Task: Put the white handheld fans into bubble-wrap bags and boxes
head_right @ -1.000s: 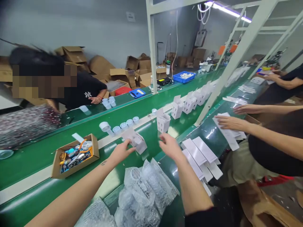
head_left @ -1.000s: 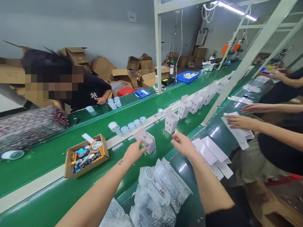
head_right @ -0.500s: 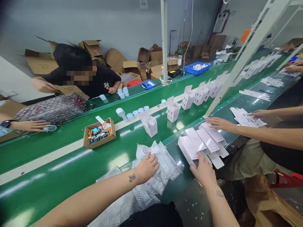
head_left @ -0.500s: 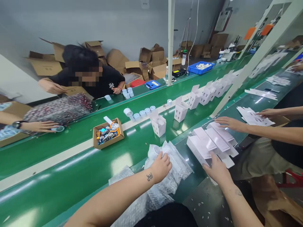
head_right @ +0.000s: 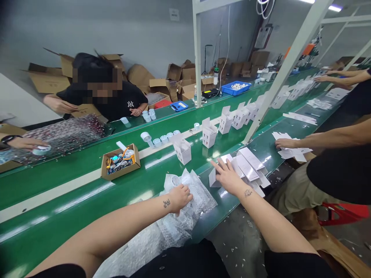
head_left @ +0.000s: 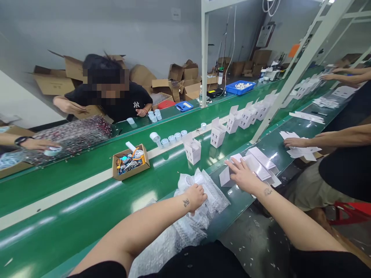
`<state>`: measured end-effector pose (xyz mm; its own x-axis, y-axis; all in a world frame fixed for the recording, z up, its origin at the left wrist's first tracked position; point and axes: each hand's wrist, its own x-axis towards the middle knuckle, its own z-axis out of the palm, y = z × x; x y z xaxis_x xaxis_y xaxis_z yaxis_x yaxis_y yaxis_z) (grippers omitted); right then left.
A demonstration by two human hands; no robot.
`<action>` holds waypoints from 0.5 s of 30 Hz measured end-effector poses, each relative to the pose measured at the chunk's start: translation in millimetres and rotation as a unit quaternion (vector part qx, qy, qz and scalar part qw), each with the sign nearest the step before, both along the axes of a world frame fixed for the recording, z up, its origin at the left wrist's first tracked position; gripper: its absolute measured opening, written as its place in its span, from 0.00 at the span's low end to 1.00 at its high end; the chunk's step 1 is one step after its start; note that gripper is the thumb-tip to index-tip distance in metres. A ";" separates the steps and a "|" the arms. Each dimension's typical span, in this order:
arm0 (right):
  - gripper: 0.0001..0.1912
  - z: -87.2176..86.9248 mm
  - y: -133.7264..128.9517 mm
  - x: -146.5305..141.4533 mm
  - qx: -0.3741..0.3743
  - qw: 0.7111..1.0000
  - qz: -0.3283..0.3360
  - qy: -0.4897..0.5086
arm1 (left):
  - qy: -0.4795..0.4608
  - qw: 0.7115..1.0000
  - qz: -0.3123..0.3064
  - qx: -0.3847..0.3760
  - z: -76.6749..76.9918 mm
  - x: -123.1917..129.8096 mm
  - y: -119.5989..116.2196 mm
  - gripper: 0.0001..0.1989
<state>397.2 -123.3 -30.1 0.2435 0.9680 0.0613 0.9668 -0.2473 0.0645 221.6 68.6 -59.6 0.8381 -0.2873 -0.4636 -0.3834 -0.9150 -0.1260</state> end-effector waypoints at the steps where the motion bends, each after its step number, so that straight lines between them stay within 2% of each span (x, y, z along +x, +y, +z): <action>1: 0.13 -0.4 -1.6 -3.6 -0.003 1.000 -0.002 -0.013 | 0.013 1.000 0.003 0.006 -0.1 2.6 -2.7 0.29; 4: 0.12 -1.0 -6.3 -16.1 -0.036 0.999 -0.001 -0.019 | 0.030 0.999 0.007 0.013 5.7 8.9 -10.6 0.19; 6: 0.12 -2.2 -7.8 -19.9 -0.056 0.998 -0.005 -0.006 | 0.036 0.999 -0.002 0.007 20.1 9.7 -10.2 0.18; 9: 0.12 -4.6 -8.0 -14.6 -0.048 0.999 -0.008 0.022 | 0.012 0.999 0.029 -0.039 61.7 5.2 6.0 0.18; 11: 0.13 -6.7 -7.4 -6.5 -0.007 0.999 0.014 0.050 | -0.056 0.985 0.114 -0.114 95.2 0.9 23.3 0.16; 12: 0.13 -8.3 -7.0 -2.2 0.017 0.997 0.026 0.071 | -0.098 0.965 0.173 -0.169 109.8 -0.1 31.0 0.16; 13: 0.13 -10.6 -6.3 1.7 0.043 0.994 0.033 0.099 | -0.135 0.933 0.236 -0.237 121.1 0.3 36.7 0.17; 14: 0.12 -13.8 -5.5 5.1 0.067 0.988 0.035 0.134 | -0.165 0.886 0.298 -0.315 128.0 2.7 39.5 0.19; 15: 0.12 -18.1 -4.6 7.7 0.089 0.980 0.033 0.173 | -0.187 0.825 0.356 -0.398 130.2 7.2 38.9 0.22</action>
<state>405.0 -127.9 -48.2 0.2166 0.9637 0.1563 0.9377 -0.1608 -0.3080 228.8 107.6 70.6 0.9675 0.2504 -0.0362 0.2156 -0.7411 0.6358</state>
